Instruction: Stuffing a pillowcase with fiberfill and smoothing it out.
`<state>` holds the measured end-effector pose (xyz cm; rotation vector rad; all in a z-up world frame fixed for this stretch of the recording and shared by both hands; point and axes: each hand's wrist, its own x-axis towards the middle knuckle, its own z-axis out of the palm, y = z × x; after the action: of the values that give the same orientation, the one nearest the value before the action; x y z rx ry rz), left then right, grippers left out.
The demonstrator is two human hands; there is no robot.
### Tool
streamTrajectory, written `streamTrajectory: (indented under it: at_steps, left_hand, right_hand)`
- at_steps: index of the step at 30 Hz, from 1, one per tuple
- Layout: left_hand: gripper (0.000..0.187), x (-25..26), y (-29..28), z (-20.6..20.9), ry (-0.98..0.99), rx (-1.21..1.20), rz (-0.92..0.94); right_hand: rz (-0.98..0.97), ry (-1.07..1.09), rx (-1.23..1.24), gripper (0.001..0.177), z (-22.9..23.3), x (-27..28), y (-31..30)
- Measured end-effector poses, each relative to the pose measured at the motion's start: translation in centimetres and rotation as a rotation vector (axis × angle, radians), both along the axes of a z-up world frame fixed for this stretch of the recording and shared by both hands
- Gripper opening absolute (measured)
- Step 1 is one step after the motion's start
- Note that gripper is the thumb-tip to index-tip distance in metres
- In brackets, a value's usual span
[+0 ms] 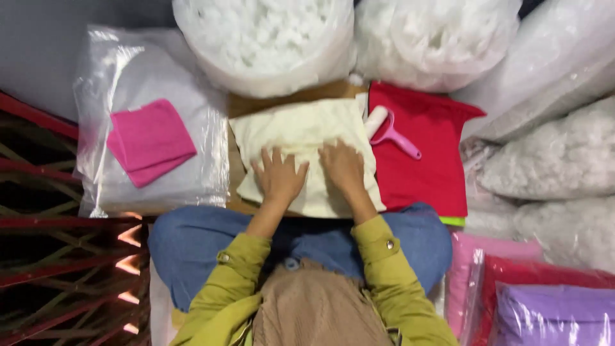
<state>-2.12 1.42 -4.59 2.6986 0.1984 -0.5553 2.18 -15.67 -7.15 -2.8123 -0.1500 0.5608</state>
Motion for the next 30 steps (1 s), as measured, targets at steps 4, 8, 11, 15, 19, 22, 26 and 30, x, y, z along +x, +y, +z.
streamTrajectory:
  at_steps: [4, 8, 11, 15, 19, 22, 26, 30]
  left_hand:
    - [0.06, 3.9, -0.1, 1.6, -0.368, -0.064, 0.09]
    - [0.079, 4.7, 1.1, -4.0, -0.126, 0.011, 0.0]
    - [0.08, 6.1, 0.4, -1.1, -0.129, -0.081, 0.071]
    - [0.071, 9.3, 0.1, 0.3, -0.314, -0.111, 0.121]
    - [0.072, 9.1, 1.6, -5.8, -0.145, 0.013, -0.013]
    - [0.07, 12.3, 2.5, -5.0, -0.185, 0.0, -0.019]
    - [0.07, 7.0, 1.2, -0.3, -0.235, -0.105, 0.055]
    - [0.07, 2.6, 0.4, -5.9, -0.185, -0.041, -0.051]
  right_hand:
    - [-0.139, -0.342, 0.128, 0.05, 4.1, 1.8, 1.9]
    - [-0.044, -0.096, -0.079, 0.066, -2.5, 2.8, 2.3]
    - [-0.052, -0.073, -0.024, 0.057, 0.6, 4.3, 2.0]
    - [-0.11, -0.349, 0.128, 0.052, 5.1, 6.5, 3.9]
    - [-0.04, -0.113, 0.014, 0.059, -2.6, 7.4, 3.4]
    - [-0.006, -0.065, 0.06, 0.06, 0.1, 9.7, 2.7]
    - [-0.095, -0.204, 0.207, 0.055, 5.1, 3.8, 1.5]
    - [-0.058, -0.177, 0.024, 0.057, -1.4, 0.5, 1.4]
